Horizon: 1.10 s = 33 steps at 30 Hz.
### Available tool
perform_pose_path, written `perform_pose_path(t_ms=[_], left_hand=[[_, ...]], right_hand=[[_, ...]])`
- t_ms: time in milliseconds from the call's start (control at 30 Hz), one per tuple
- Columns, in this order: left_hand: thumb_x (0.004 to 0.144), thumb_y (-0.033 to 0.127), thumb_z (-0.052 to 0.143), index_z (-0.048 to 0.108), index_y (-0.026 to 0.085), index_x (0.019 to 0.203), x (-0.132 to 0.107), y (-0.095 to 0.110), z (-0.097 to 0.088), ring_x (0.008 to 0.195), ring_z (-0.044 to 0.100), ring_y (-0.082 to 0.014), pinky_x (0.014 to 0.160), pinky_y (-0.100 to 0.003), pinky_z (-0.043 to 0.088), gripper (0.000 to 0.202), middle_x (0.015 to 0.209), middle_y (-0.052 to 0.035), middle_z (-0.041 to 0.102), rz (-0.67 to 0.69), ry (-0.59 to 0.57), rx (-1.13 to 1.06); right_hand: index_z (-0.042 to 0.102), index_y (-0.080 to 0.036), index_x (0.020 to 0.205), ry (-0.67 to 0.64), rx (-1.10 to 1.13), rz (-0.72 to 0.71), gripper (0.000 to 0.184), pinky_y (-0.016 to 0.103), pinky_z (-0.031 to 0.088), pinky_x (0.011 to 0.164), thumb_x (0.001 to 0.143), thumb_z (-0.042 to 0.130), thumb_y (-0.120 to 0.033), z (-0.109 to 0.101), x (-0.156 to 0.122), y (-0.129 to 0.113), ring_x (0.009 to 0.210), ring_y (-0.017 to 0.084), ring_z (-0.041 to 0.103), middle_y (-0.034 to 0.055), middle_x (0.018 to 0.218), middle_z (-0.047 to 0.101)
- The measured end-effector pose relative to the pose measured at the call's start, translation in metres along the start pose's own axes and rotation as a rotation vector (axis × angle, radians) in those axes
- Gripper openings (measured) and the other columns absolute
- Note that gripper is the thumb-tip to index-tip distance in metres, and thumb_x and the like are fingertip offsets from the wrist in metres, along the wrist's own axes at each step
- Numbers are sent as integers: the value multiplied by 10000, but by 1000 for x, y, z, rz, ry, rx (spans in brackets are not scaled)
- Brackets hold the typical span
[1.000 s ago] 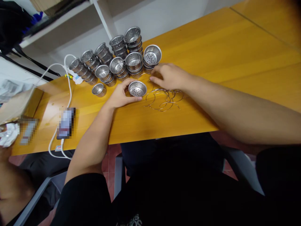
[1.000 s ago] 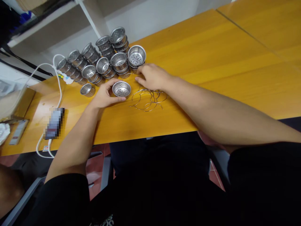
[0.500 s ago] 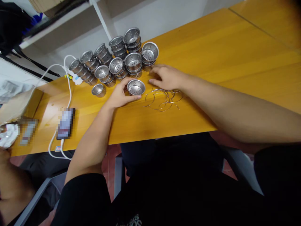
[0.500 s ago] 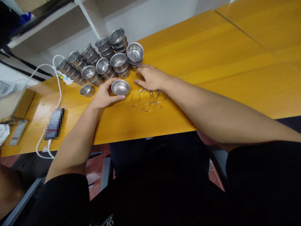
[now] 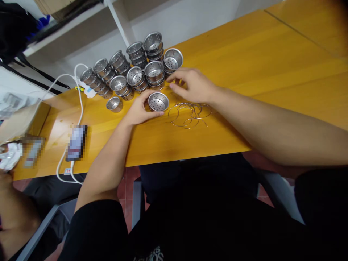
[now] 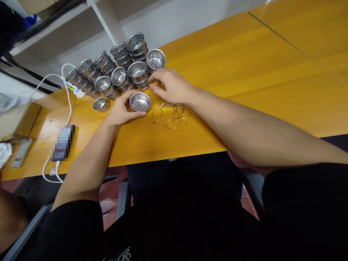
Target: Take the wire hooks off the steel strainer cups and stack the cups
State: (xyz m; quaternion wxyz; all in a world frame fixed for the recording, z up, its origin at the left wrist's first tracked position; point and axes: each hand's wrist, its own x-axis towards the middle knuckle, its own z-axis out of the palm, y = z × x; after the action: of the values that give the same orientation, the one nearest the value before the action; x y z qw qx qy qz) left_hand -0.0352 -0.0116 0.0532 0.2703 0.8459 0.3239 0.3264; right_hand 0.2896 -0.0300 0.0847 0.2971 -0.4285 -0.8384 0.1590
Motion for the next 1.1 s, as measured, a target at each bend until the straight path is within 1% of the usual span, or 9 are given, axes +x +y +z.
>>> perform_pose_path(t_ms=[67,133,367,500,600,733,867,967,1100], left_hand=[[716,925,1156,840,269,1553,0,5,1,1542,855,-436,1394,-647,699,1109,1608,-182,889,21,-10,0],[720,901,1169,838,272,1560,0,9,1,1569,844,-435,1410,-642,689,1100,1630,-179,884,29,-22,1],[749,907,1160,833,262,1568,1,17,2,1578,844,-450,1420,-659,682,1093,1640,-197,881,38,-37,-11],[730,911,1162,828,284,1599,1,15,2,1624,813,-452,1450,-669,658,1123,1692,-184,860,15,-25,-26],[713,920,1164,799,307,1642,1,6,2,1626,806,-458,1444,-691,658,1172,1705,-179,848,-9,12,-45],[751,1018,1095,743,319,1640,2,-13,3,1543,850,-418,1356,-652,711,1184,1632,-164,863,-27,22,-79],[744,1067,1073,682,361,1680,2,-27,6,1590,840,-432,1331,-657,730,1236,1680,-161,826,-16,39,-109],[736,1067,1083,660,387,1677,1,-30,7,1601,839,-438,1326,-654,733,1236,1658,-144,825,-27,67,-126],[794,1056,1061,644,387,1690,0,-32,8,1587,842,-428,1331,-651,735,1193,1651,-140,819,-43,37,-117]], right_hand=[[826,-357,1730,-60,-2,-67,559,711,647,1292,1282,590,-595,-1,-1,-12,1487,488,785,173,1556,897],[859,-351,1670,-98,-21,-113,518,683,625,1301,1301,577,-578,1,-2,-19,1522,483,768,171,1568,883],[906,-335,1592,-92,-24,-33,481,666,654,1270,1316,578,-552,6,0,-17,1406,466,821,182,1543,896],[917,-348,1533,-34,-11,-12,504,706,695,1225,1293,593,-651,6,1,-10,1363,482,824,175,1403,918],[908,-363,1490,22,9,41,538,720,713,1155,1261,604,-743,5,2,-3,1297,493,837,175,1323,930],[887,-358,1405,102,136,101,652,691,683,1109,1187,633,-918,2,3,6,1176,457,830,152,1151,939],[885,-391,1297,151,206,119,699,663,650,1124,1144,636,-1026,-2,1,0,1146,418,790,116,988,902],[884,-401,1373,117,176,119,685,638,686,1078,1175,608,-997,-4,-4,-14,1200,421,815,90,1078,918],[891,-347,1447,42,84,99,597,572,712,999,1268,598,-835,0,-7,-27,1168,403,846,104,1202,926]])
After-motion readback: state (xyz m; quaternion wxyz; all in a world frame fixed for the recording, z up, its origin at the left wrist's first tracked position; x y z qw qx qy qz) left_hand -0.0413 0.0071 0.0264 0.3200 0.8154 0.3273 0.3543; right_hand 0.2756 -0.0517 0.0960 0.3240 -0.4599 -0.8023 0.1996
